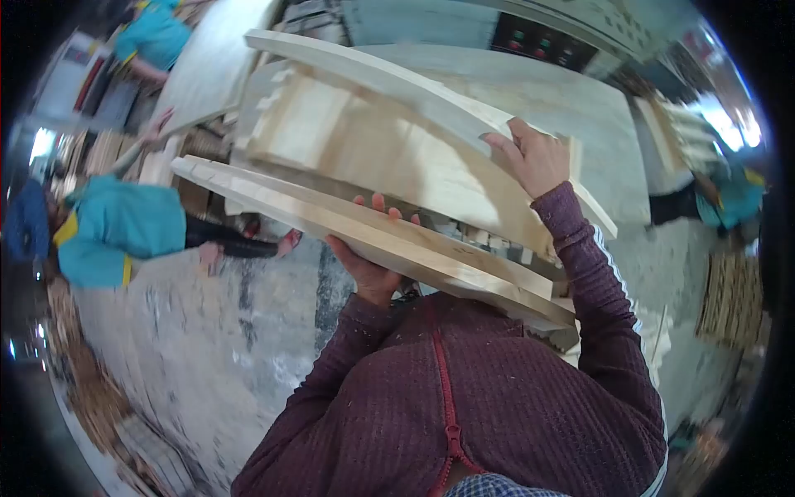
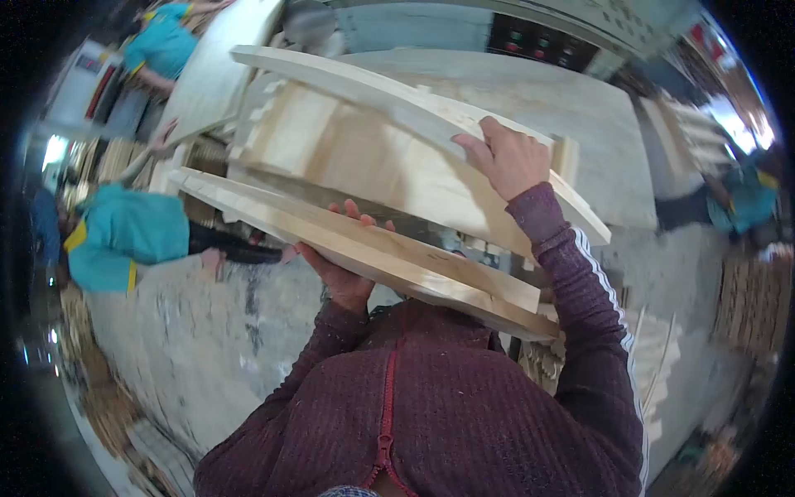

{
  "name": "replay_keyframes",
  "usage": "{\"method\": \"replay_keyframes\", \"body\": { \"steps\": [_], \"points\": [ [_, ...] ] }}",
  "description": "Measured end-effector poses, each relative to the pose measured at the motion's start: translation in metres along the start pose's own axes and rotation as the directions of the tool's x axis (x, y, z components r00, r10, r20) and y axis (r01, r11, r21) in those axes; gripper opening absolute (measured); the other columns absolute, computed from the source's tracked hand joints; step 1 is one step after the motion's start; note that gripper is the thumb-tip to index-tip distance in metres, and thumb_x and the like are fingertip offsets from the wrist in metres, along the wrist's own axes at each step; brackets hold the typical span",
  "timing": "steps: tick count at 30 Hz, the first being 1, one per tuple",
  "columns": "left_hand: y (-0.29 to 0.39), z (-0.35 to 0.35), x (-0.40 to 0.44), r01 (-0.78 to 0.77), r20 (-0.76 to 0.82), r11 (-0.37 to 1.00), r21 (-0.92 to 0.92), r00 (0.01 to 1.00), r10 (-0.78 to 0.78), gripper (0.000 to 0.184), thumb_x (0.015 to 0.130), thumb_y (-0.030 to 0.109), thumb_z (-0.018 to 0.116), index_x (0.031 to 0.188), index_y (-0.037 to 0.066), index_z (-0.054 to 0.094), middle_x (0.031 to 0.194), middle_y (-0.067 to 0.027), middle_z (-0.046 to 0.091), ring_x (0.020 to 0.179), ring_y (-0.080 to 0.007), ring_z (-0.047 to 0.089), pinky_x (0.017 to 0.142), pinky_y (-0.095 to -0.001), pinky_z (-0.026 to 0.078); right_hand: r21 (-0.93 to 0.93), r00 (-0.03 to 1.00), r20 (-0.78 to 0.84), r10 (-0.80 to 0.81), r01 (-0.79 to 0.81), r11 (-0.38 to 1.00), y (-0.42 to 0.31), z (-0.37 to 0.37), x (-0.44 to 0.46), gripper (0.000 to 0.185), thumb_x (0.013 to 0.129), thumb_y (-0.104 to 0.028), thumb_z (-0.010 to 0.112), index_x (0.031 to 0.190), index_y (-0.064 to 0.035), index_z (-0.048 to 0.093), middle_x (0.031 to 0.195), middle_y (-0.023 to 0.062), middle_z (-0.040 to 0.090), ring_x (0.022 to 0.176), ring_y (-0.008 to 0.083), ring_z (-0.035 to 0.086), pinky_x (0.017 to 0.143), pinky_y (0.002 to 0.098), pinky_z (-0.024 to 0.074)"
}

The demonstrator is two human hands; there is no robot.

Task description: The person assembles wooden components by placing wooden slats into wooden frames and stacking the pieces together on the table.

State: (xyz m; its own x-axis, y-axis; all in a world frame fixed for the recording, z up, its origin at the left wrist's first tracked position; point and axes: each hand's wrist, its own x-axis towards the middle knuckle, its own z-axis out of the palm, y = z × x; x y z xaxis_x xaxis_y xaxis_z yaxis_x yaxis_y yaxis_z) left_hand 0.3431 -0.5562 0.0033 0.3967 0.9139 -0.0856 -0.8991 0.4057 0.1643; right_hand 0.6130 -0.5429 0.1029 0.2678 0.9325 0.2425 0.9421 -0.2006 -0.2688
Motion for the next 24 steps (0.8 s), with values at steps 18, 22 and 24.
{"method": "replay_keyframes", "body": {
  "steps": [18, 22, 24],
  "points": [
    [0.033, -0.002, -0.008, -0.219, -0.024, 0.957, 0.193, 0.974, 0.227, 0.076, 0.077, 0.078, 0.044, 0.124, 0.019, 0.043, 0.103, -0.0039, 0.056, 0.097, -0.0248, 0.056, 0.094, -0.0587, 0.037, 0.048, 0.977, 0.12, -0.178, 0.173, 0.984, -0.04, 0.132, -0.002, 0.039, 0.086, -0.049, 0.056, 0.08, -0.0109, 0.055, 0.065, 0.0123, 0.063, 0.064, 0.0333, 0.064, 0.055, 0.0443, 0.0477],
    [0.033, 0.004, -0.011, -0.18, -0.029, 0.959, 0.22, 0.981, 0.191, 0.077, 0.073, 0.076, 0.052, 0.125, 0.019, 0.044, 0.105, -0.0039, 0.056, 0.099, -0.0248, 0.055, 0.099, -0.0596, 0.032, 0.234, 0.972, 0.052, -0.23, 0.212, 0.949, -0.027, 0.146, -0.02, 0.035, 0.086, -0.048, 0.057, 0.083, -0.0125, 0.056, 0.07, 0.0112, 0.063, 0.066, 0.0333, 0.063, 0.057, 0.0433, 0.048],
    [0.03, 0.006, -0.011, -0.139, -0.032, 0.974, 0.181, 0.989, 0.147, 0.081, 0.07, 0.077, 0.054, 0.124, 0.018, 0.046, 0.105, -0.003, 0.055, 0.1, -0.0235, 0.053, 0.103, -0.0592, 0.027, 0.278, 0.965, -0.029, -0.26, 0.257, 0.925, -0.015, 0.151, -0.034, 0.032, 0.085, -0.045, 0.058, 0.083, -0.0135, 0.056, 0.071, 0.0087, 0.063, 0.069, 0.0306, 0.063, 0.061, 0.0417, 0.049]
  ]
}}
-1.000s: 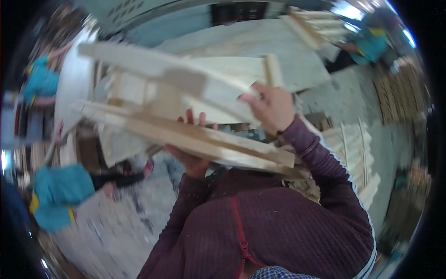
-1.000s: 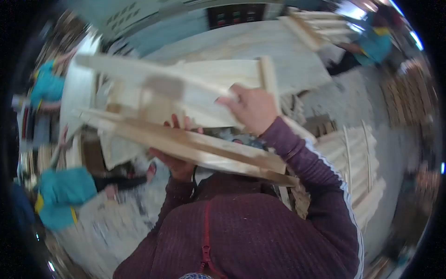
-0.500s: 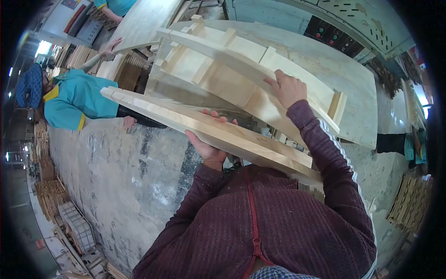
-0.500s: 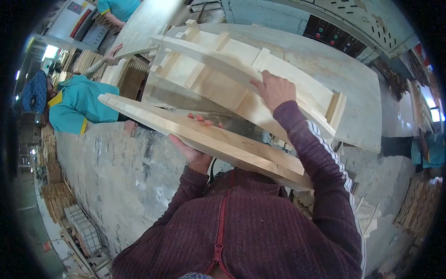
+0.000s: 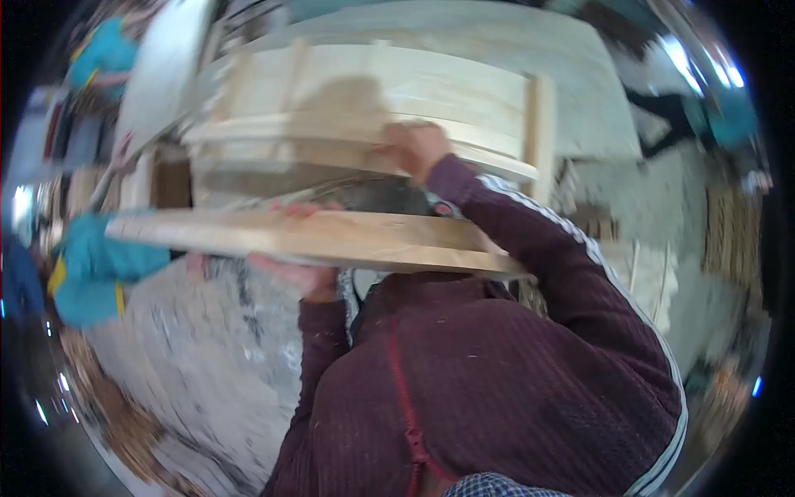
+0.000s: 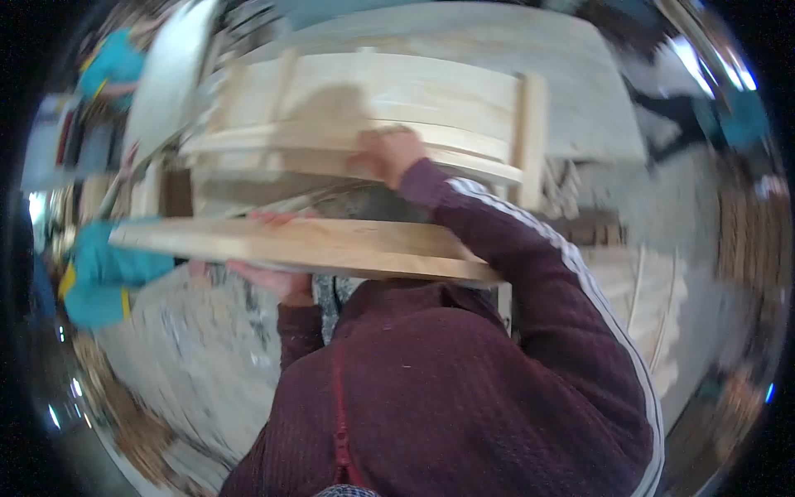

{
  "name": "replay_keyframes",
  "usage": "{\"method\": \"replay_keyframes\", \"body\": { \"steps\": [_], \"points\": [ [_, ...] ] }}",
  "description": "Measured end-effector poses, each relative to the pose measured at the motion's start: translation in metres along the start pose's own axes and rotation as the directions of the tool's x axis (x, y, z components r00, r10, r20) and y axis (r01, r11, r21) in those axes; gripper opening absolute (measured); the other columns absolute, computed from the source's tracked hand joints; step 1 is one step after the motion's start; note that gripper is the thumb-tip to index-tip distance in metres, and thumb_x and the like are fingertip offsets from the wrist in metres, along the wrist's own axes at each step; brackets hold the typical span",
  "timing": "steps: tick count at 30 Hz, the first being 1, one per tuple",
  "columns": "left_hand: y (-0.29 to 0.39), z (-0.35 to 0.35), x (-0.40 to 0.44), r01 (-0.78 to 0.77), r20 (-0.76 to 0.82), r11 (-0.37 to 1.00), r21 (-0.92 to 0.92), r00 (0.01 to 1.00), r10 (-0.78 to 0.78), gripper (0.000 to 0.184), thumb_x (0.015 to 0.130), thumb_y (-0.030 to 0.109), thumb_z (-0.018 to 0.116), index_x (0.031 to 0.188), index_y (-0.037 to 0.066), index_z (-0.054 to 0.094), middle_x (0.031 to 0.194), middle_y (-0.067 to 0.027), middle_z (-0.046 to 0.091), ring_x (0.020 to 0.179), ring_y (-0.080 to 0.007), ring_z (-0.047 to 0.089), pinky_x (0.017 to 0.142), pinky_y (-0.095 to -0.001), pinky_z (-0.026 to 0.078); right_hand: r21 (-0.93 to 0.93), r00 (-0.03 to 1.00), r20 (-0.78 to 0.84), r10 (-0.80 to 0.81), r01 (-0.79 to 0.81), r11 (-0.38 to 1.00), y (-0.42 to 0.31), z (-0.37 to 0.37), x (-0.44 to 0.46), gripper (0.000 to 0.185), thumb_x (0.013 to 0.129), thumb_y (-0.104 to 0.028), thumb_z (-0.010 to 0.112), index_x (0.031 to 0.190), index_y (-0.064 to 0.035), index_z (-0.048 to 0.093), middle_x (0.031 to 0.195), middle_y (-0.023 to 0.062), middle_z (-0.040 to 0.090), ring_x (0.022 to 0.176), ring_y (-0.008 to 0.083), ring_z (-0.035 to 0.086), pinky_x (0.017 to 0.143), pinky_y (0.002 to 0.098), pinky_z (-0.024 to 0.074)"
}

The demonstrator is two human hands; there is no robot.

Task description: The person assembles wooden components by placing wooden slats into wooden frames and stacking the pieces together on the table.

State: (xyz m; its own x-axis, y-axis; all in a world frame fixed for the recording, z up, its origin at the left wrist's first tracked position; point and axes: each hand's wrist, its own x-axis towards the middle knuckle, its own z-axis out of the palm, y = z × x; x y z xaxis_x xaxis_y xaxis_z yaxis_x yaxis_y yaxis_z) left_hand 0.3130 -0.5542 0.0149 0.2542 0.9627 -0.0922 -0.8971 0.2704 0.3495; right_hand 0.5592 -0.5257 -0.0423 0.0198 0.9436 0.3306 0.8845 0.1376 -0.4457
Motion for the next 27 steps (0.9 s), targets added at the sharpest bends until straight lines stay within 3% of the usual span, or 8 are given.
{"method": "replay_keyframes", "body": {
  "steps": [4, 13, 18, 20, 22, 23, 25, 27],
  "points": [
    [-0.007, -0.003, 0.013, 0.113, 0.086, 0.993, -0.024, 0.99, -0.111, 0.082, 0.065, 0.078, 0.057, 0.12, 0.017, 0.048, 0.102, -0.0007, 0.054, 0.1, -0.0211, 0.052, 0.106, -0.0566, 0.022, -0.237, 0.999, -0.044, 0.004, -0.014, 0.971, 0.003, -0.004, -0.01, 0.032, 0.085, -0.044, 0.057, 0.086, -0.0124, 0.056, 0.076, 0.0055, 0.063, 0.074, 0.0254, 0.064, 0.066, 0.0397, 0.0486],
    [-0.006, 0.003, 0.034, 0.191, 0.14, 0.97, 0.151, 0.967, -0.212, 0.083, 0.073, 0.078, 0.049, 0.127, 0.016, 0.046, 0.104, -0.0003, 0.054, 0.101, -0.0201, 0.052, 0.103, -0.0574, 0.027, -0.261, 0.997, -0.046, 0.065, -0.075, 0.963, -0.008, -0.007, -0.02, 0.033, 0.084, -0.045, 0.059, 0.086, -0.0121, 0.055, 0.076, 0.0032, 0.061, 0.074, 0.0231, 0.063, 0.068, 0.0363, 0.047],
    [-0.002, 0.008, 0.049, 0.256, 0.219, 0.958, 0.13, 0.935, -0.279, 0.083, 0.073, 0.079, 0.048, 0.126, 0.014, 0.047, 0.103, -0.0008, 0.055, 0.101, -0.0211, 0.053, 0.104, -0.0567, 0.026, -0.081, 0.997, -0.079, 0.025, -0.031, 0.996, -0.011, -0.033, -0.025, 0.048, 0.081, -0.05, 0.062, 0.105, -0.0092, 0.057, 0.091, 0.009, 0.06, 0.086, 0.0262, 0.061, 0.077, 0.0391, 0.0467],
    [0.004, 0.015, 0.062, 0.19, 0.233, 0.966, 0.177, 0.945, -0.229, 0.084, 0.073, 0.08, 0.046, 0.124, 0.013, 0.048, 0.104, -0.001, 0.056, 0.101, -0.0227, 0.052, 0.105, -0.057, 0.025, 0.045, 1.0, 0.001, -0.006, 0.006, 0.999, -0.04, -0.084, -0.031, 0.06, 0.078, -0.053, 0.064, 0.115, -0.0066, 0.054, 0.101, 0.0104, 0.058, 0.087, 0.0273, 0.06, 0.081, 0.0395, 0.046],
    [0.009, 0.034, 0.079, 0.1, 0.217, 0.97, 0.224, 0.965, -0.149, 0.083, 0.073, 0.08, 0.045, 0.122, 0.013, 0.05, 0.104, -0.0006, 0.057, 0.102, -0.0231, 0.052, 0.105, -0.0568, 0.025, 0.094, 0.801, 0.578, 0.156, -0.255, 0.962, -0.088, -0.155, -0.02, 0.062, 0.075, -0.05, 0.068, 0.116, -0.0059, 0.054, 0.104, 0.0094, 0.059, 0.088, 0.0262, 0.06, 0.079, 0.0384, 0.0474],
    [0.012, 0.046, 0.087, 0.017, 0.204, 0.962, 0.272, 0.976, -0.075, 0.082, 0.073, 0.08, 0.045, 0.121, 0.014, 0.051, 0.104, -0.0003, 0.057, 0.102, -0.0236, 0.052, 0.105, -0.0565, 0.025, 0.092, 0.801, 0.577, 0.158, -0.256, 0.962, -0.106, -0.164, -0.026, 0.062, 0.075, -0.05, 0.068, 0.116, -0.0059, 0.054, 0.104, 0.0094, 0.059, 0.088, 0.0262, 0.06, 0.079, 0.0384, 0.0474],
    [0.017, 0.063, 0.105, 0.027, 0.298, 0.971, 0.238, 0.949, -0.099, 0.083, 0.073, 0.081, 0.042, 0.118, 0.012, 0.053, 0.106, -0.0028, 0.057, 0.104, -0.0242, 0.051, 0.107, -0.0571, 0.024, -0.106, 0.974, 0.172, 0.151, -0.134, 0.985, -0.129, -0.173, -0.036, 0.054, 0.073, -0.045, 0.071, 0.11, -0.0078, 0.058, 0.097, 0.007, 0.063, 0.085, 0.0242, 0.062, 0.075, 0.038, 0.0488],
    [0.013, 0.086, 0.116, 0.063, 0.44, 0.998, 0.023, 0.895, -0.067, 0.086, 0.072, 0.082, 0.043, 0.116, 0.009, 0.054, 0.11, -0.0065, 0.056, 0.106, -0.0253, 0.05, 0.109, -0.0567, 0.022, -0.171, 0.989, -0.008, 0.146, -0.145, 0.974, -0.123, -0.168, -0.018, 0.051, 0.071, -0.044, 0.073, 0.105, -0.0083, 0.059, 0.092, 0.0058, 0.065, 0.082, 0.0221, 0.064, 0.071, 0.0379, 0.0488]
  ]
}}
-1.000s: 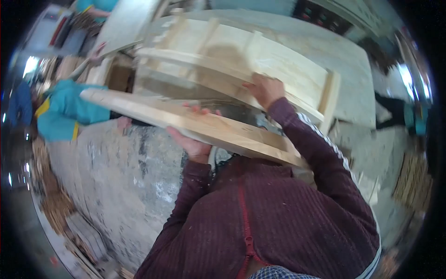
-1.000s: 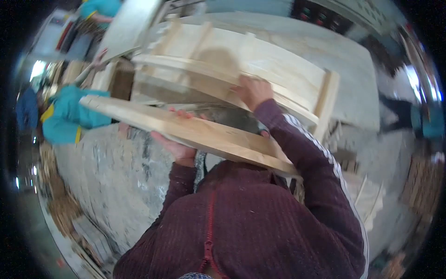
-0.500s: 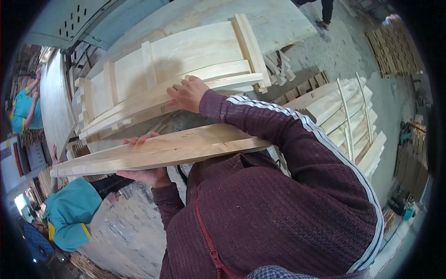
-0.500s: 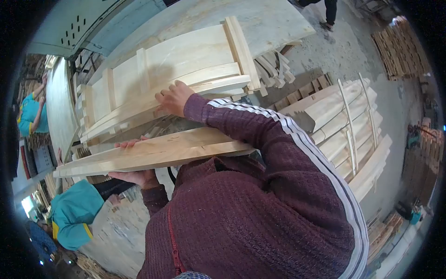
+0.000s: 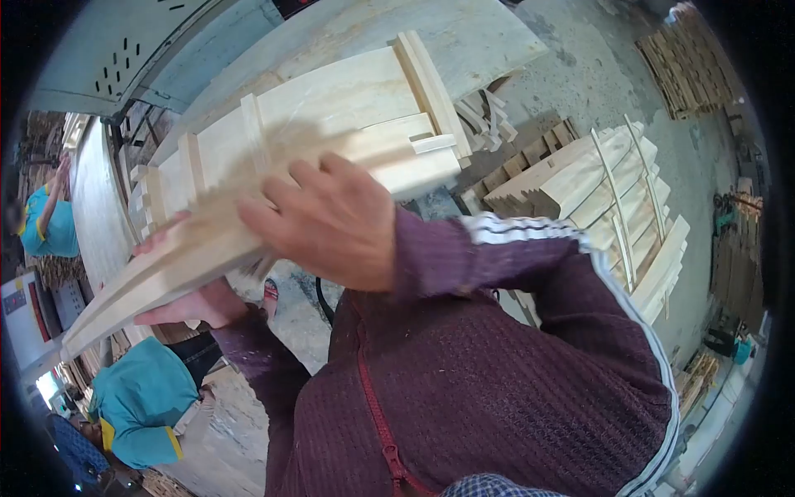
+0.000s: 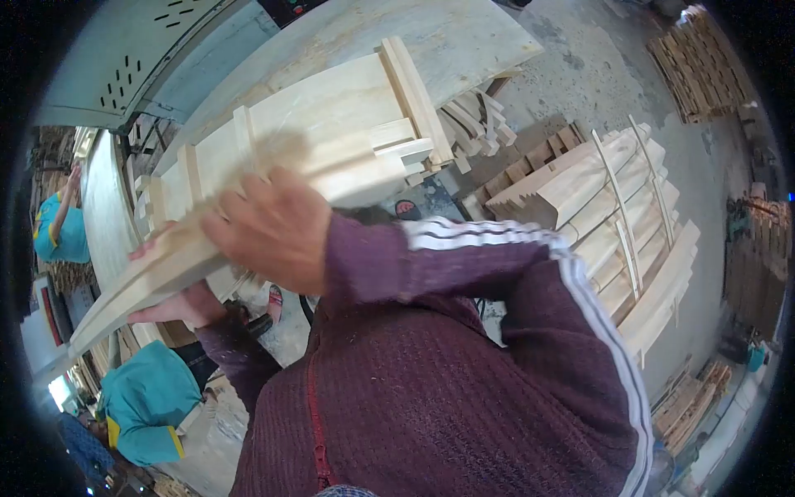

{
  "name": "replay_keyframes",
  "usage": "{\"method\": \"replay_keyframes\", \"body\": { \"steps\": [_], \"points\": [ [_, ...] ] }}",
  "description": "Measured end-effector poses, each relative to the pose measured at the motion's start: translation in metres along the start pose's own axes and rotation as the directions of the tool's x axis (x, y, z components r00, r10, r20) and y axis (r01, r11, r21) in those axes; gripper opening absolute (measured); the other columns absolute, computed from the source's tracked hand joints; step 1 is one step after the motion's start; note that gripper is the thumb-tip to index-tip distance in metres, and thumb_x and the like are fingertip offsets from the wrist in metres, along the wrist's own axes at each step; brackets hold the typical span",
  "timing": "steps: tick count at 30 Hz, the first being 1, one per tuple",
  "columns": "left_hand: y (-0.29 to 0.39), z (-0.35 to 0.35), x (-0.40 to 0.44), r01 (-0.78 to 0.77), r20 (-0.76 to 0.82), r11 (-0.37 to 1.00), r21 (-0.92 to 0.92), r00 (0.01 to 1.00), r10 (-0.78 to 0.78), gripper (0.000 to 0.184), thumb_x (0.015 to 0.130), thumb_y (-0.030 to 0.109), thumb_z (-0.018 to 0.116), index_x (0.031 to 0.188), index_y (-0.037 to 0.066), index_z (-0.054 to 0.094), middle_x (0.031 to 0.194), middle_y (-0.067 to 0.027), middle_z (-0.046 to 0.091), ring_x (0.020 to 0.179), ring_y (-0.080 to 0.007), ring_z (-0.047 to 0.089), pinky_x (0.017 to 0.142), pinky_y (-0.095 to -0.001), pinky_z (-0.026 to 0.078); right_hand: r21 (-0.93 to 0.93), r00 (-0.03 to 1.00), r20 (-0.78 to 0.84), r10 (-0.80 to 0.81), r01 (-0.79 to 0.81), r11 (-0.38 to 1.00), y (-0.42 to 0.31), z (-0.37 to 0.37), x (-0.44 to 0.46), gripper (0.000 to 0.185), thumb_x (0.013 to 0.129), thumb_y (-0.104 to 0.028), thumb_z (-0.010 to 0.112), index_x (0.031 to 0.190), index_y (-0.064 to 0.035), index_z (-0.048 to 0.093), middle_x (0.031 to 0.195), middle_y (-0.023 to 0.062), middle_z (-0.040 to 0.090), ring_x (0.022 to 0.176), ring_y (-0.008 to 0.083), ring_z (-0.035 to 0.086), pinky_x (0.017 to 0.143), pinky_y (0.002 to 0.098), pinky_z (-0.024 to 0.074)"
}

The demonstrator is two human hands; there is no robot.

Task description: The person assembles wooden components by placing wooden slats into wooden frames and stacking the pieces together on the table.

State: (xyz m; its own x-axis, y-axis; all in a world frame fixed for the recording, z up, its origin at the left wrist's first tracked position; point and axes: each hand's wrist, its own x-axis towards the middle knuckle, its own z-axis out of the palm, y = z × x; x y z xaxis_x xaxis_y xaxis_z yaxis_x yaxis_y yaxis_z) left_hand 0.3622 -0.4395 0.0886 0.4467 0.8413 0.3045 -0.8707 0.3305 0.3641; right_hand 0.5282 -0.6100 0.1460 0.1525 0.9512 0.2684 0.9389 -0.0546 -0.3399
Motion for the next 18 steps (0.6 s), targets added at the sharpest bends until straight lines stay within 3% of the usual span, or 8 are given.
{"method": "replay_keyframes", "body": {
  "steps": [2, 4, 6, 8, 9, 11, 14, 18],
  "points": [
    [-0.013, 0.011, 0.015, 0.075, 0.172, 0.983, -0.165, 0.984, -0.046, 0.087, 0.073, 0.078, 0.047, 0.119, 0.005, 0.053, 0.115, -0.0102, 0.054, 0.112, -0.0285, 0.048, 0.111, -0.0568, 0.022, 0.0, 0.963, -0.268, -0.007, 0.007, 1.0, 0.009, 0.017, 0.028, 0.044, 0.067, -0.042, 0.076, 0.095, -0.0106, 0.061, 0.081, 0.0038, 0.067, 0.075, 0.0189, 0.065, 0.066, 0.0377, 0.0478],
    [-0.014, 0.004, 0.036, -0.09, -0.206, 0.961, 0.263, 0.967, 0.147, 0.084, 0.072, 0.069, 0.056, 0.122, 0.003, 0.051, 0.123, -0.012, 0.052, 0.119, -0.0315, 0.045, 0.111, -0.0531, 0.025, 0.085, 0.951, -0.309, 0.018, 0.009, 0.996, 0.032, 0.034, 0.053, 0.039, 0.065, -0.043, 0.077, 0.087, -0.0144, 0.063, 0.074, 0.0035, 0.066, 0.07, 0.0189, 0.065, 0.065, 0.0373, 0.0468],
    [-0.022, -0.033, 0.035, 0.012, -0.139, 0.887, 0.461, 0.989, 0.059, 0.083, 0.072, 0.062, 0.064, 0.126, 0.001, 0.048, 0.132, -0.0151, 0.047, 0.125, -0.0313, 0.042, 0.109, -0.05, 0.028, 0.106, 0.965, -0.259, 0.047, -0.02, 0.994, 0.061, 0.046, 0.07, 0.037, 0.065, -0.045, 0.076, 0.085, -0.0164, 0.063, 0.072, 0.0039, 0.066, 0.069, 0.0199, 0.065, 0.065, 0.0371, 0.0468],
    [-0.047, -0.036, 0.02, -0.135, 0.122, -0.026, 0.991, 0.952, -0.28, 0.069, 0.069, 0.045, 0.073, 0.122, 0.006, 0.054, 0.124, -0.0135, 0.055, 0.12, -0.0284, 0.048, 0.105, -0.0458, 0.032, 0.072, 0.92, -0.378, 0.102, -0.08, 0.994, 0.089, 0.074, 0.08, 0.037, 0.064, -0.051, 0.074, 0.08, -0.0188, 0.064, 0.069, 0.0032, 0.065, 0.07, 0.0236, 0.065, 0.067, 0.0367, 0.0469],
    [-0.058, -0.039, 0.009, -0.338, 0.066, -0.511, 0.79, 0.876, -0.478, 0.063, 0.068, 0.036, 0.077, 0.121, 0.008, 0.057, 0.121, -0.0127, 0.058, 0.118, -0.0269, 0.051, 0.102, -0.0437, 0.035, 0.076, 0.921, -0.378, 0.099, -0.076, 0.994, 0.101, 0.084, 0.081, 0.037, 0.064, -0.051, 0.074, 0.08, -0.0188, 0.064, 0.069, 0.0032, 0.065, 0.07, 0.0236, 0.065, 0.067, 0.0367, 0.0469],
    [-0.083, -0.053, -0.008, -0.507, 0.09, -0.513, 0.693, 0.767, -0.636, 0.051, 0.065, 0.024, 0.079, 0.112, 0.014, 0.062, 0.109, -0.0058, 0.064, 0.105, -0.027, 0.058, 0.096, -0.0391, 0.039, 0.105, 0.927, -0.315, 0.205, -0.181, 0.978, 0.123, 0.103, 0.082, 0.042, 0.064, -0.056, 0.071, 0.082, -0.0185, 0.064, 0.069, 0.004, 0.065, 0.071, 0.0246, 0.065, 0.069, 0.0368, 0.0466],
    [-0.105, -0.052, -0.01, -0.492, 0.091, -0.53, 0.691, 0.786, -0.611, 0.04, 0.064, 0.019, 0.078, 0.101, 0.011, 0.066, 0.095, -0.0069, 0.066, 0.09, -0.0262, 0.06, 0.077, -0.0368, 0.043, 0.084, 0.937, -0.234, 0.261, -0.248, 0.965, 0.158, 0.119, 0.075, 0.043, 0.065, -0.058, 0.069, 0.082, -0.0182, 0.064, 0.069, 0.0042, 0.064, 0.072, 0.0245, 0.064, 0.069, 0.0368, 0.046],
    [-0.112, -0.061, 0.0, -0.45, 0.096, -0.408, 0.795, 0.757, -0.647, 0.032, 0.065, 0.015, 0.075, 0.096, 0.011, 0.067, 0.087, -0.0062, 0.066, 0.085, -0.0265, 0.059, 0.077, -0.0362, 0.044, 0.094, 0.949, -0.139, 0.284, -0.273, 0.957, 0.177, 0.133, 0.062, 0.045, 0.065, -0.059, 0.069, 0.082, -0.0178, 0.064, 0.072, 0.003, 0.065, 0.073, 0.0233, 0.065, 0.071, 0.036, 0.046]
  ]
}}
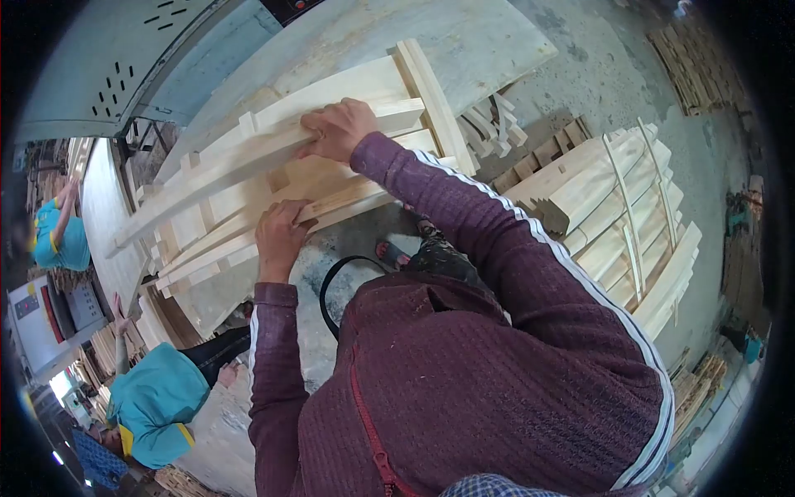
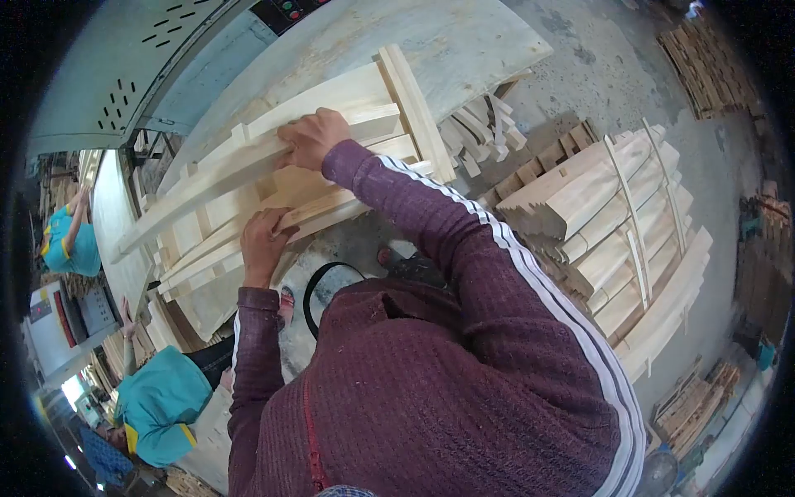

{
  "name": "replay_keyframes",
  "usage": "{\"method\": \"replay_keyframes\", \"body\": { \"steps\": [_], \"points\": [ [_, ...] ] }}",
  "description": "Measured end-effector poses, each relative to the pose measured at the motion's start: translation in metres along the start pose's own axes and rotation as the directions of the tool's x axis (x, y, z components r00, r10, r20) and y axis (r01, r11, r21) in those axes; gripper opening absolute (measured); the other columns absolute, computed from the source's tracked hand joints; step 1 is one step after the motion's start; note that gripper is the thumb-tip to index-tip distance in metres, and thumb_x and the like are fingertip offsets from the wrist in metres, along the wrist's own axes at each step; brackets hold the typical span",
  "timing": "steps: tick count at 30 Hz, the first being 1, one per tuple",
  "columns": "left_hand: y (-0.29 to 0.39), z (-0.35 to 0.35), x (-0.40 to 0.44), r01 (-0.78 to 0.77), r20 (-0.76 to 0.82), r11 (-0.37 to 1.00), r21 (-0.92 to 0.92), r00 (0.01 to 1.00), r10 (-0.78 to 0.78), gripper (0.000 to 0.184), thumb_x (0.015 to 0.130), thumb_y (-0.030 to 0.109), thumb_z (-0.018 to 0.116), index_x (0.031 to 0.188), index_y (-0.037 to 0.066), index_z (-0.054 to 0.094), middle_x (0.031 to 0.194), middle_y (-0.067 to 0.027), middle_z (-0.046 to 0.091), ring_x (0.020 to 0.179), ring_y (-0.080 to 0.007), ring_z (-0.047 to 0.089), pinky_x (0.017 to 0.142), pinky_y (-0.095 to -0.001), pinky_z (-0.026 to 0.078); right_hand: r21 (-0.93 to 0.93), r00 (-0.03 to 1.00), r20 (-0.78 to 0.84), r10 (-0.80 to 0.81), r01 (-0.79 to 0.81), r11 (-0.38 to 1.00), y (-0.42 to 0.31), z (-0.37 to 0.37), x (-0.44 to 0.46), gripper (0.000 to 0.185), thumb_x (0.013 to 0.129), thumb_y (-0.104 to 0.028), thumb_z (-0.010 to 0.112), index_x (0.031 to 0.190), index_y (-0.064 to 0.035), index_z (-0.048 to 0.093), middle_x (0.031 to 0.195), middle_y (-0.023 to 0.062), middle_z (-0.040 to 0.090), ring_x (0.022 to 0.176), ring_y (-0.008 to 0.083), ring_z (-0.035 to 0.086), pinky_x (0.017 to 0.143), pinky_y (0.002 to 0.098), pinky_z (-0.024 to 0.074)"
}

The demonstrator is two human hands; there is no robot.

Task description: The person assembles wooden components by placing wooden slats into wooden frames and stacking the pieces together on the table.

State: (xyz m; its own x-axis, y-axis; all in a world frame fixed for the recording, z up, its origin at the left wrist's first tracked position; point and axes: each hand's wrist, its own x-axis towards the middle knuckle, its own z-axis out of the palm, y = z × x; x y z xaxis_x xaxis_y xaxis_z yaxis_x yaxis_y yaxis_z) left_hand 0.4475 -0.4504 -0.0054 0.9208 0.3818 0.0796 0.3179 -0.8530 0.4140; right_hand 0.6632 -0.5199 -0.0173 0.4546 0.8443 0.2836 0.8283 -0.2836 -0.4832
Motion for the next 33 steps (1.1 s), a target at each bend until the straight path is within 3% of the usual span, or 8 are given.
{"method": "replay_keyframes", "body": {
  "steps": [3, 14, 21, 23, 25, 26, 28, 33],
  "points": [
    [-0.001, 0.0, -0.003, -0.001, 0.044, 1.0, -0.014, 0.999, 0.001, 0.03, 0.066, 0.016, 0.075, 0.095, 0.013, 0.067, 0.092, -0.0021, 0.066, 0.089, -0.0243, 0.059, 0.077, -0.0351, 0.043, 0.003, 0.996, -0.058, -0.062, 0.062, 0.998, 0.006, 0.014, -0.006, 0.045, 0.065, -0.058, 0.069, 0.084, -0.0177, 0.064, 0.076, 0.0004, 0.066, 0.075, 0.0219, 0.065, 0.073, 0.0345, 0.0459],
    [0.0, 0.0, -0.012, -0.02, -0.012, 1.0, -0.021, 1.0, 0.02, 0.03, 0.065, 0.015, 0.075, 0.093, 0.012, 0.068, 0.09, -0.0023, 0.065, 0.083, -0.0246, 0.058, 0.074, -0.0358, 0.043, -0.096, 0.988, 0.146, 0.057, -0.043, 0.994, 0.004, 0.009, -0.026, 0.037, 0.071, -0.049, 0.068, 0.091, -0.0174, 0.062, 0.083, 0.0009, 0.065, 0.082, 0.023, 0.064, 0.074, 0.0373, 0.0457],
    [0.001, 0.0, -0.013, 0.024, 0.03, 0.998, 0.064, 0.999, -0.026, 0.03, 0.065, 0.021, 0.076, 0.093, 0.014, 0.068, 0.088, -0.0039, 0.066, 0.084, -0.0254, 0.059, 0.074, -0.0369, 0.044, -0.128, 0.996, 0.009, -0.083, 0.084, 0.988, 0.019, 0.017, -0.034, 0.035, 0.074, -0.045, 0.066, 0.09, -0.0139, 0.061, 0.087, 0.0046, 0.064, 0.085, 0.0243, 0.064, 0.074, 0.0395, 0.0453],
    [-0.001, 0.003, -0.011, -0.026, 0.044, 0.999, 0.046, 0.999, 0.024, 0.029, 0.066, 0.022, 0.075, 0.093, 0.013, 0.068, 0.09, -0.0052, 0.066, 0.085, -0.0268, 0.06, 0.076, -0.0379, 0.045, -0.095, 0.984, 0.043, -0.175, 0.178, 0.979, 0.021, 0.014, -0.037, 0.036, 0.075, -0.044, 0.064, 0.091, -0.0118, 0.061, 0.087, 0.0075, 0.065, 0.086, 0.0266, 0.063, 0.077, 0.0414, 0.0458],
    [-0.008, 0.005, -0.016, -0.076, 0.021, 0.997, 0.021, 0.997, 0.076, 0.03, 0.069, 0.026, 0.073, 0.094, 0.012, 0.068, 0.092, -0.0073, 0.067, 0.089, -0.0285, 0.061, 0.078, -0.0395, 0.046, -0.099, 0.978, 0.205, -0.035, 0.056, 0.993, 0.016, 0.007, -0.033, 0.036, 0.077, -0.041, 0.064, 0.098, -0.0113, 0.063, 0.093, 0.01, 0.066, 0.089, 0.0291, 0.063, 0.08, 0.0425, 0.0466],
    [-0.013, 0.008, -0.021, -0.081, -0.004, 0.996, 0.024, 0.997, 0.081, 0.031, 0.07, 0.027, 0.072, 0.096, 0.011, 0.067, 0.094, -0.0079, 0.067, 0.09, -0.0288, 0.061, 0.079, -0.0401, 0.047, 0.007, 0.992, 0.032, -0.12, 0.12, 0.993, 0.018, 0.015, -0.041, 0.036, 0.079, -0.037, 0.064, 0.103, -0.0108, 0.064, 0.099, 0.0122, 0.067, 0.093, 0.0306, 0.063, 0.081, 0.0429, 0.0474],
    [-0.03, 0.022, -0.025, -0.116, -0.094, 0.991, 0.066, 0.988, 0.122, 0.034, 0.07, 0.03, 0.073, 0.097, 0.01, 0.066, 0.095, -0.0094, 0.066, 0.09, -0.0298, 0.061, 0.08, -0.0413, 0.047, 0.037, 0.99, 0.085, -0.11, 0.108, 0.994, 0.008, 0.011, -0.04, 0.037, 0.08, -0.034, 0.065, 0.109, -0.012, 0.064, 0.101, 0.0119, 0.067, 0.094, 0.031, 0.062, 0.08, 0.0427, 0.0477],
    [-0.019, 0.011, -0.028, -0.034, -0.137, 0.991, 0.13, 0.989, 0.052, 0.032, 0.062, 0.033, 0.075, 0.083, 0.014, 0.063, 0.081, -0.0053, 0.063, 0.083, -0.0263, 0.06, 0.074, -0.041, 0.046, -0.203, 0.968, 0.246, -0.038, 0.09, 0.975, -0.023, -0.006, -0.033, 0.042, 0.084, -0.042, 0.059, 0.114, -0.0134, 0.059, 0.102, 0.0076, 0.065, 0.101, 0.0243, 0.06, 0.09, 0.042, 0.0416]
  ]
}}
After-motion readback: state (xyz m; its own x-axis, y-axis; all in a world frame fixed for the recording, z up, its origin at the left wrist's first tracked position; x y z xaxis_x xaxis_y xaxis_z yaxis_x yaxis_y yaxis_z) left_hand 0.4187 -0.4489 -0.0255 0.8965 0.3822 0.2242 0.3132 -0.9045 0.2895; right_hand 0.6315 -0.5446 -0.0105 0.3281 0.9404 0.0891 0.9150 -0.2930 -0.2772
